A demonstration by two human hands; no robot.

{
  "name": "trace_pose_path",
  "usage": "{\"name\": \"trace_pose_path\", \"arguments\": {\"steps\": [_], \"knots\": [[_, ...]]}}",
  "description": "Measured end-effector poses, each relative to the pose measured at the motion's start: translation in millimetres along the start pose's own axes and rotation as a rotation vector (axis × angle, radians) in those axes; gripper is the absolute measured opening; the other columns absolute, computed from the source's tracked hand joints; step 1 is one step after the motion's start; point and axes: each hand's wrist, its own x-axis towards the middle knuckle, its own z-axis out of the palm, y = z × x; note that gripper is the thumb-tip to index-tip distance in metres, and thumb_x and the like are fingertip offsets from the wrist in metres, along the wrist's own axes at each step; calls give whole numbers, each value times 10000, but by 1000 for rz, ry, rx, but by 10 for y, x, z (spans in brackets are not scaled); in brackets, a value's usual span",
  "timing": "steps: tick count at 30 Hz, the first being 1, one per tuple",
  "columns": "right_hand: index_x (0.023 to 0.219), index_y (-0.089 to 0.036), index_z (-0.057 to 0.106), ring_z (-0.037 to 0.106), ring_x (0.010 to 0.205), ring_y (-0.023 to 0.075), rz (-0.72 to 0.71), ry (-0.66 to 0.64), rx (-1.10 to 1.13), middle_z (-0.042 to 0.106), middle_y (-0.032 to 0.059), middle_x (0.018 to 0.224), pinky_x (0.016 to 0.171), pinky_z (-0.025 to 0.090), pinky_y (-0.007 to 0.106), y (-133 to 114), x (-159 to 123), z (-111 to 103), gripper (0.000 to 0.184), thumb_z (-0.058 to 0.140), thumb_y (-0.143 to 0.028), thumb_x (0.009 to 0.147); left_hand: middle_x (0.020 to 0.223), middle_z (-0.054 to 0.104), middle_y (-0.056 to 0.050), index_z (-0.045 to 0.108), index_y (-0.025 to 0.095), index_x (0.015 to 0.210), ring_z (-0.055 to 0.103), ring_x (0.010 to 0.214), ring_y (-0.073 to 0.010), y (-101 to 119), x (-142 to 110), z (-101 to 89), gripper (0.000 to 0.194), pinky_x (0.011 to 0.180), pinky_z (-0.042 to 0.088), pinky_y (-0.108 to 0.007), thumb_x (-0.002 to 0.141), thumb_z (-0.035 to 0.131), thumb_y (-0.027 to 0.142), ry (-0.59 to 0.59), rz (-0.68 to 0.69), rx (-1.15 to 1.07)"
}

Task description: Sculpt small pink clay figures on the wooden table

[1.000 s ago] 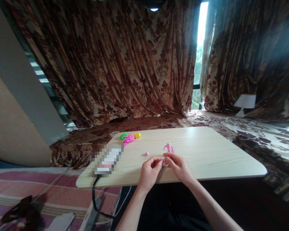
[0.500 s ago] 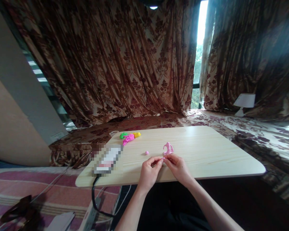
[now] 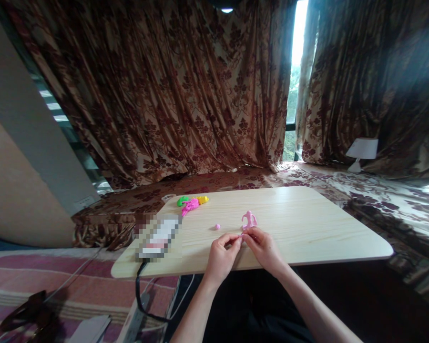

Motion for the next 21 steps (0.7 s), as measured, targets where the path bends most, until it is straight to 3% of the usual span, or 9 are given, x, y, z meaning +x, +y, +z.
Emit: {"name": "trace_pose_path", "arguments": {"steps": [6, 14, 17, 21], "knots": [[908, -170, 626, 597, 711, 157, 79, 1, 83, 652, 39, 795, 647, 476, 256, 35, 9, 21, 241, 540, -372, 808, 887, 703, -55, 688, 170, 886, 635, 853, -195, 6, 18, -10, 230, 815, 483, -301, 766, 566, 324, 35, -44, -37], [854, -171, 644, 608, 716, 162, 36, 21, 82, 652, 40, 784, 664, 489, 264, 57, -10, 34, 193, 550, -332, 805, 791, 680, -39, 655, 153, 817, 619, 743, -157, 10, 11, 8, 199, 727, 484, -255, 737, 601, 327, 79, -16, -18], [932, -172, 635, 611, 716, 164, 56, 37, 90, 654, 48, 823, 647, 499, 267, 79, 3, 31, 227, 581, -331, 779, 805, 671, -38, 640, 153, 817, 611, 758, -154, 29, 5, 6, 183, 729, 475, -249, 751, 583, 314, 60, -16, -40], [826, -176, 647, 595, 700, 154, -6, 3, -4, 637, 40, 796, 633, 493, 261, 30, -5, 48, 157, 548, -295, 799, 821, 656, -36, 616, 154, 846, 606, 790, -153, 53, 4, -7, 164, 755, 470, -253, 763, 567, 287, -6, -16, -104]]}}
